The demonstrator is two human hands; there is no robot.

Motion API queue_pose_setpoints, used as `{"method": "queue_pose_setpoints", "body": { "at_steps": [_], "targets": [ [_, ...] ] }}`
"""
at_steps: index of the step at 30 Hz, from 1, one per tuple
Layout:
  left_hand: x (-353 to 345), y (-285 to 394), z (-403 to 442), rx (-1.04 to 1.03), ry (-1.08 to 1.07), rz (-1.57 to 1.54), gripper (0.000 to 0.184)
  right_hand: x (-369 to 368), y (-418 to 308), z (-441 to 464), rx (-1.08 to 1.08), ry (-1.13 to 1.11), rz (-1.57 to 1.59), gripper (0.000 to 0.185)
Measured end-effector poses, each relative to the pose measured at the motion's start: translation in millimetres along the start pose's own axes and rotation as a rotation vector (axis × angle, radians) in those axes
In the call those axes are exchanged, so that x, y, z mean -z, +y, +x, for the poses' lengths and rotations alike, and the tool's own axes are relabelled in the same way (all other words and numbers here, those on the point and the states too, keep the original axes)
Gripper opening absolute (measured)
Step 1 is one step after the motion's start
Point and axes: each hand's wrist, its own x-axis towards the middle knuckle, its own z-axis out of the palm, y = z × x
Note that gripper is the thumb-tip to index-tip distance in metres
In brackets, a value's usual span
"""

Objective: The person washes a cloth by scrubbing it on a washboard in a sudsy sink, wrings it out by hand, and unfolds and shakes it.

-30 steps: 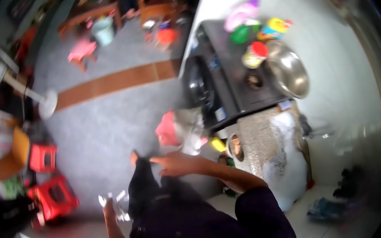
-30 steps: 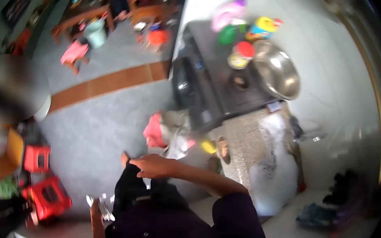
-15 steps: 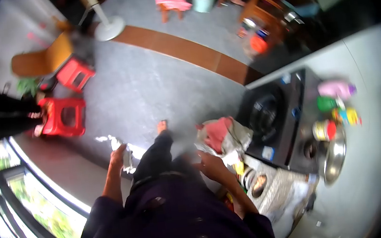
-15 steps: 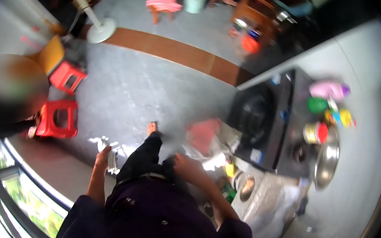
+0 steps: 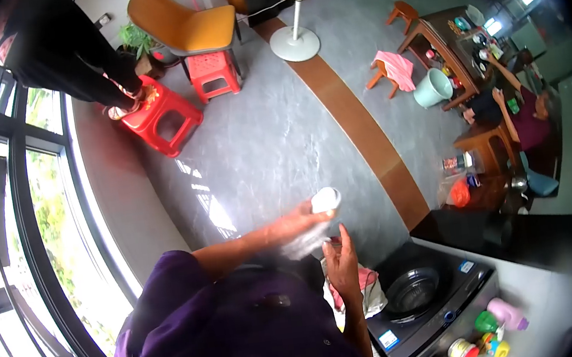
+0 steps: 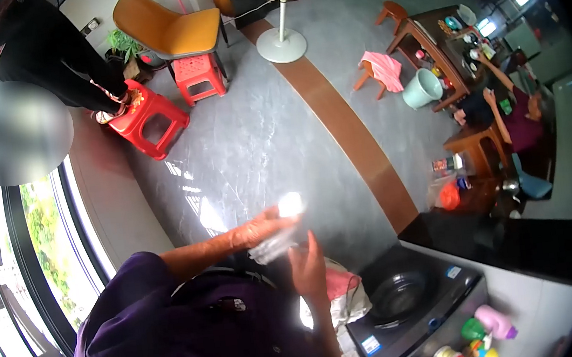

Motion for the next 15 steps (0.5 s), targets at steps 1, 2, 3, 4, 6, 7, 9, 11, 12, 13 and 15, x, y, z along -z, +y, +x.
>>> {"method": "queue_pose_setpoints", "body": {
  "at_steps": [1,2,3,4,6,7,9,11,12,13,15],
  "targets": [
    [-9,-1,11,-0.040,-0.023,0.084,0.050,-1,5,8,-0.079,-0.015,0.082,0.060],
    [-15,-1,18,-0.020,-0.019,0.174,0.057,0,10,13,-0.165,-0.032,0.161,0.060],
    [-27,11,21,0.001,-0.018,0.264,0.065,11,-6,22,-0.092,0.003,0.073,0.060],
    [-31,7,32,0.015,-0.048,0.256,0.070,14,-1,28,-0.074,0.026,0.025,0.061],
    [-36,-3,57,0.051,-0.010,-0.061,0.077,21,7,38,-0.044,0.086,0.008,0.059],
    [-40,-1,64,0.061,-0.002,-0.070,0.078,25,9,47,-0.055,0.068,0.030,0.061],
    [-55,26,60,0.151,0.065,0.219,0.081,35,11,56,-0.109,0.062,0.070,0.063],
    [-47,34,75,0.223,-0.005,0.238,0.075,31,36,67,-0.072,0.052,0.197,0.060],
    [-40,22,88,0.221,0.009,0.145,0.068,32,35,74,-0.036,0.052,0.295,0.061],
    [-33,10,101,0.219,0.023,0.050,0.062,35,40,81,-0.126,0.002,0.378,0.062],
    [-39,17,118,0.151,-0.004,-0.004,0.056,41,53,97,-0.020,0.033,0.278,0.070]
  ]
}}
